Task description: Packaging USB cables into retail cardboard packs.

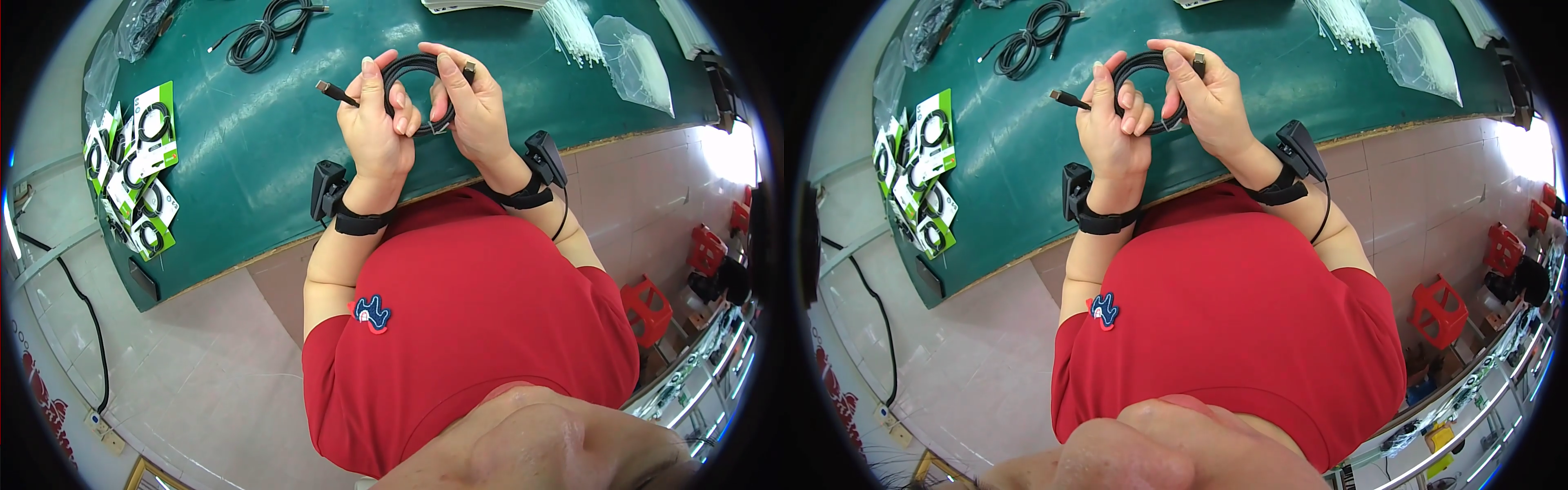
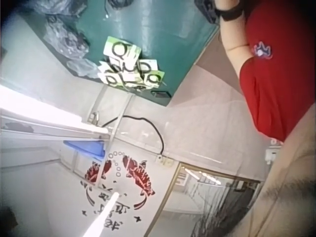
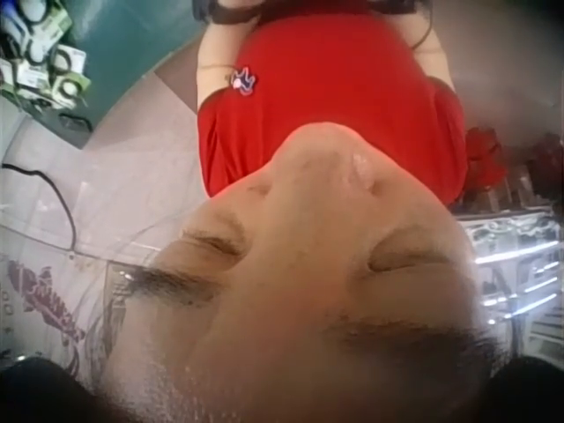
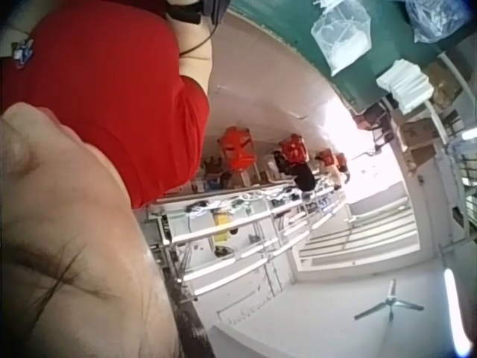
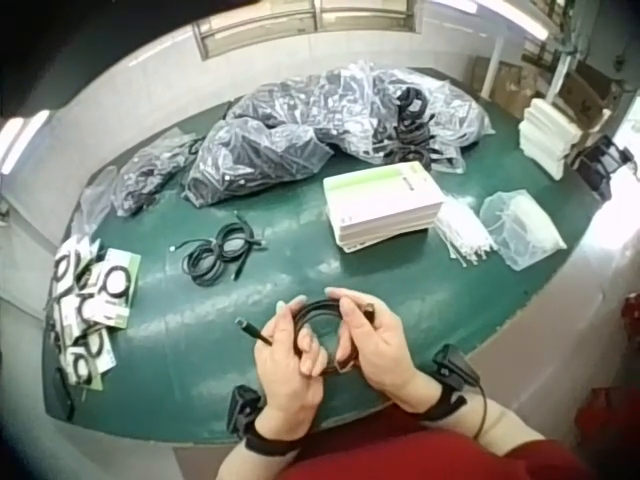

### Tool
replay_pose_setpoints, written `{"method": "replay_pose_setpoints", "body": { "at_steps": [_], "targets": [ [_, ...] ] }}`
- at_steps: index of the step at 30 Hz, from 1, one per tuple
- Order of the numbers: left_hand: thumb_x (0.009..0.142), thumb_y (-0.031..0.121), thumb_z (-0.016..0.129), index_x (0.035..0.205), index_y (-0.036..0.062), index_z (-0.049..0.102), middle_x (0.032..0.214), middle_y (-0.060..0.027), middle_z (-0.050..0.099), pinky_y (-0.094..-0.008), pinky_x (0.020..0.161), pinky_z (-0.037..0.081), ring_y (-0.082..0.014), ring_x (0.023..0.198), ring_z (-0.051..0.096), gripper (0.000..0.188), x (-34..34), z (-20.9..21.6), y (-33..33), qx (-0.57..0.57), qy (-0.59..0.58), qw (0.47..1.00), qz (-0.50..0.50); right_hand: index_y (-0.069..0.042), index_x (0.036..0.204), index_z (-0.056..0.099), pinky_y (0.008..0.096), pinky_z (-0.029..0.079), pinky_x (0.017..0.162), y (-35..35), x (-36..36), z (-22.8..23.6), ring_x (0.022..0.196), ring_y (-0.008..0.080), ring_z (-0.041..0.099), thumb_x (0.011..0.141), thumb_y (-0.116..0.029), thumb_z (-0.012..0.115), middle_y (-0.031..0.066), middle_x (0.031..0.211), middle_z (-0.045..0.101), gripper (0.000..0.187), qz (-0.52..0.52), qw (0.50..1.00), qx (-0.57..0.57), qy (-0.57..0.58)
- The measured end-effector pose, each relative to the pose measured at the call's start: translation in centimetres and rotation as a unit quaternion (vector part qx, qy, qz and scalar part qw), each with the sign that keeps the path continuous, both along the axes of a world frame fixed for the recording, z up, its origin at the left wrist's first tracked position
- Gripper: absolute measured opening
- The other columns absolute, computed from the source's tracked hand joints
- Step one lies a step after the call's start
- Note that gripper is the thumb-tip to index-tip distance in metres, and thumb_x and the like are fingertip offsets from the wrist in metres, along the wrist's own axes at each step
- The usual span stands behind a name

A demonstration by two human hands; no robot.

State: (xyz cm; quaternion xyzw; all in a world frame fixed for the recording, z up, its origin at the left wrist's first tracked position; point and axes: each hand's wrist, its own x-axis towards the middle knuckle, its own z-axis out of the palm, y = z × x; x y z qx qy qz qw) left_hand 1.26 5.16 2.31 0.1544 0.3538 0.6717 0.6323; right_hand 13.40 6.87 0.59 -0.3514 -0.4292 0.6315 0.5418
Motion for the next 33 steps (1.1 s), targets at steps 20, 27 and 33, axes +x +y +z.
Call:
{"method": "replay_pose_setpoints", "body": {
  "at_steps": [20,27,33],
  "targets": [
    [0.096,0.014,0.063,0.096,0.0009,0.061,0.058,0.0017,0.047,-0.0213,0.038,0.026,-0.0048,0.041,0.036,0.013,-0.3,1.3,0.2,0.023,0.051,0.998,-0.008,0.001,0.111,0.063,0.0154,0.037,0.047,0.5,1.0,1.3,0.055,0.0021,0.052,0.089,-0.008,0.069,-0.0010,0.077,0.061,0.024,0.023,0.996,0.035,-0.082],
    [0.098,0.017,0.059,0.090,0.0032,0.055,0.061,0.0010,0.046,-0.0217,0.038,0.027,-0.0050,0.043,0.036,0.016,-0.1,0.7,0.1,0.029,0.028,0.998,-0.041,0.002,0.105,0.063,0.0204,0.031,0.044,1.0,1.0,0.2,0.048,0.0043,0.042,0.099,-0.021,0.057,-0.0014,0.062,0.051,0.024,0.040,0.999,0.011,0.020],
    [0.100,0.018,0.055,0.088,0.0054,0.050,0.063,0.0007,0.045,-0.0221,0.038,0.027,-0.0050,0.044,0.036,0.018,0.9,0.1,-0.9,0.045,-0.013,0.998,-0.033,0.002,0.100,0.063,0.0243,0.026,0.043,1.1,1.0,1.1,0.044,0.0064,0.033,0.105,-0.035,0.043,-0.0018,0.050,0.041,0.043,0.062,0.989,-0.065,0.118]
  ]
}}
